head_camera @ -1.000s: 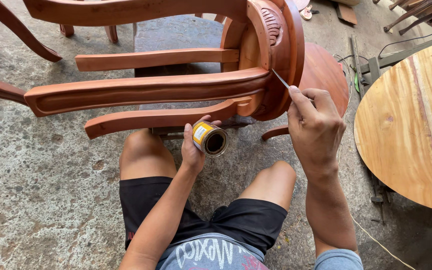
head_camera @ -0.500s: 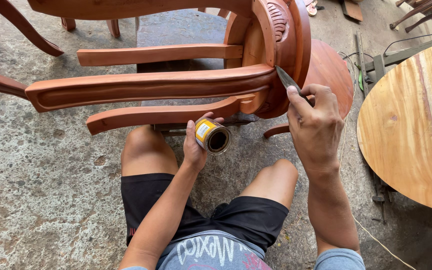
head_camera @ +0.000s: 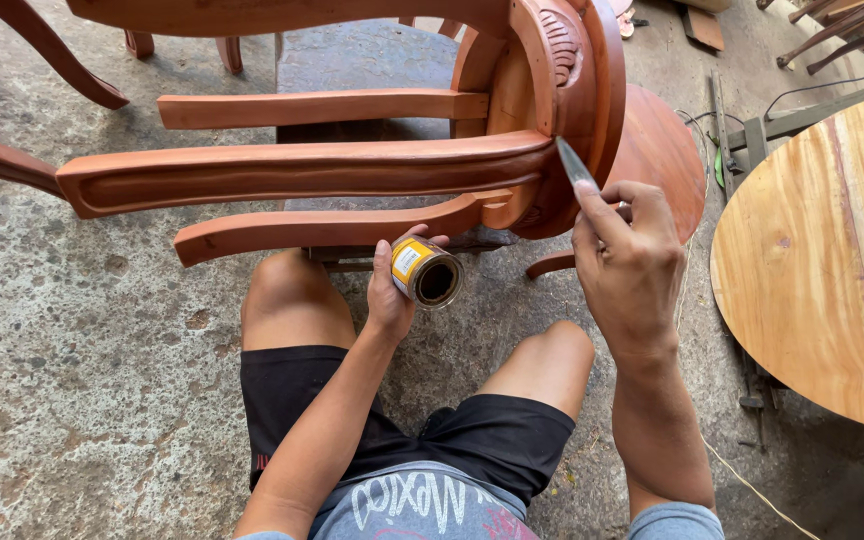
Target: The person applies a substance from a tin can onto the joints of a wooden stool using a knife while sitting on the floor near other stools.
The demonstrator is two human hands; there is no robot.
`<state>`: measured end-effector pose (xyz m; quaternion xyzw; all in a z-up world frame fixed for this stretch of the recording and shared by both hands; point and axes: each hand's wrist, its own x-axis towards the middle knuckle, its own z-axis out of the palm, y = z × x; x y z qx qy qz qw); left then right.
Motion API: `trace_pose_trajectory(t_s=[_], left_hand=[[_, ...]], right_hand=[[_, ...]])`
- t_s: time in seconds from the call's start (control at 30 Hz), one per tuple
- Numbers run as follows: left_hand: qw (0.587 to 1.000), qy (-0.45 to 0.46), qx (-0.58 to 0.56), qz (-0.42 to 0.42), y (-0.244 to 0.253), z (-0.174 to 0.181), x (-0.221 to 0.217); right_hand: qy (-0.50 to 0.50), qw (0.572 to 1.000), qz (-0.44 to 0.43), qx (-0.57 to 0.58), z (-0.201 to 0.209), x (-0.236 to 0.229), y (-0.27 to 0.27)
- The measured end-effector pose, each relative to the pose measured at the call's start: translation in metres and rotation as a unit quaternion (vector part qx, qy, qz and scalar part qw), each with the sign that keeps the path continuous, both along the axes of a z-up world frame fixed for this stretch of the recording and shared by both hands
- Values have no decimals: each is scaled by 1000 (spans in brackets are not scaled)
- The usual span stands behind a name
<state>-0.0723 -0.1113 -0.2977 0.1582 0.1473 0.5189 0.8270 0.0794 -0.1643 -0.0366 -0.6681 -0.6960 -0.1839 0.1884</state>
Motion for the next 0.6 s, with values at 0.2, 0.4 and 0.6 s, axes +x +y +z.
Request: trace_pose_trajectory(t_s=[0.2,0.4,0.6], left_hand=[[1000,9,-7,-6,-2,1,1],[1000,0,-4,-2,-1,2,0],[1000,22,-8,-3,-2,6,-1]], right_hand=[[36,999,17,-21,-3,-5,-1],[43,999,12,-12,-1,-9,-1],[19,999,23,-13,0,-13,0]])
